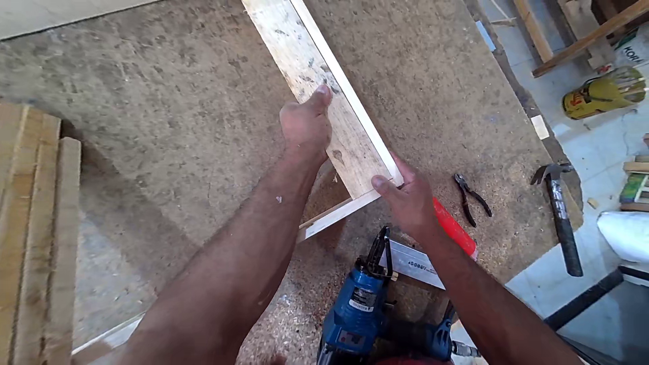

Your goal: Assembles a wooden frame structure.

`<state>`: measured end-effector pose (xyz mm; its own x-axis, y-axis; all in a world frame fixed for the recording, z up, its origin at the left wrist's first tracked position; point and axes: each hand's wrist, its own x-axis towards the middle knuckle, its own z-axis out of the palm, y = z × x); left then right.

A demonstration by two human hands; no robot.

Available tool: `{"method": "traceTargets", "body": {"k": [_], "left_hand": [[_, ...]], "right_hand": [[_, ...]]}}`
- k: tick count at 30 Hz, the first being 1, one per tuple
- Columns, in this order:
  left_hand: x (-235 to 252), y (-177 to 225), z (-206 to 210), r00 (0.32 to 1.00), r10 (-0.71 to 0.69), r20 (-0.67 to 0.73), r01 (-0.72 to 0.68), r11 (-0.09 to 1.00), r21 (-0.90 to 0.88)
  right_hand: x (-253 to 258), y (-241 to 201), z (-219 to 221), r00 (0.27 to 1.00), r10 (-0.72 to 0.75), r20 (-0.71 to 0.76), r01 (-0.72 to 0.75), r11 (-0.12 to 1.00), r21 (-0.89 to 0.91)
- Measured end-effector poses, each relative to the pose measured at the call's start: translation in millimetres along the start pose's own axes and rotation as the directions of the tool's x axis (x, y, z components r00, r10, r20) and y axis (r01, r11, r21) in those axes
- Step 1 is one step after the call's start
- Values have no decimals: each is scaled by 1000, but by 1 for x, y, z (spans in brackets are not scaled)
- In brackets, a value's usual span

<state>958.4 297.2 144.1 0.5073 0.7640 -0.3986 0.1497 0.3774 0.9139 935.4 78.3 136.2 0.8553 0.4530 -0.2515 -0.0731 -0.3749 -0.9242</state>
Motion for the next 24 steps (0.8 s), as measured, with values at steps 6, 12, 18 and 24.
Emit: {"method": "traceTargets", "body": {"k": [6,12,18,24], "left_hand": [[0,3,2,999,-2,-32,3,999,48],[2,-2,1,1000,10,-19,-9,998,65],[3,0,0,1000,-23,-7,23,998,53],[2,0,1,1000,-17,-25,19,998,65]], "right_hand": [[5,1,4,998,43,-38,-35,983,181],[3,-6,5,996,79,-51,-66,972,224],[4,-6,1,998,67,-10,-63,970,237],[7,-5,2,995,103,4,-96,919,383]]}}
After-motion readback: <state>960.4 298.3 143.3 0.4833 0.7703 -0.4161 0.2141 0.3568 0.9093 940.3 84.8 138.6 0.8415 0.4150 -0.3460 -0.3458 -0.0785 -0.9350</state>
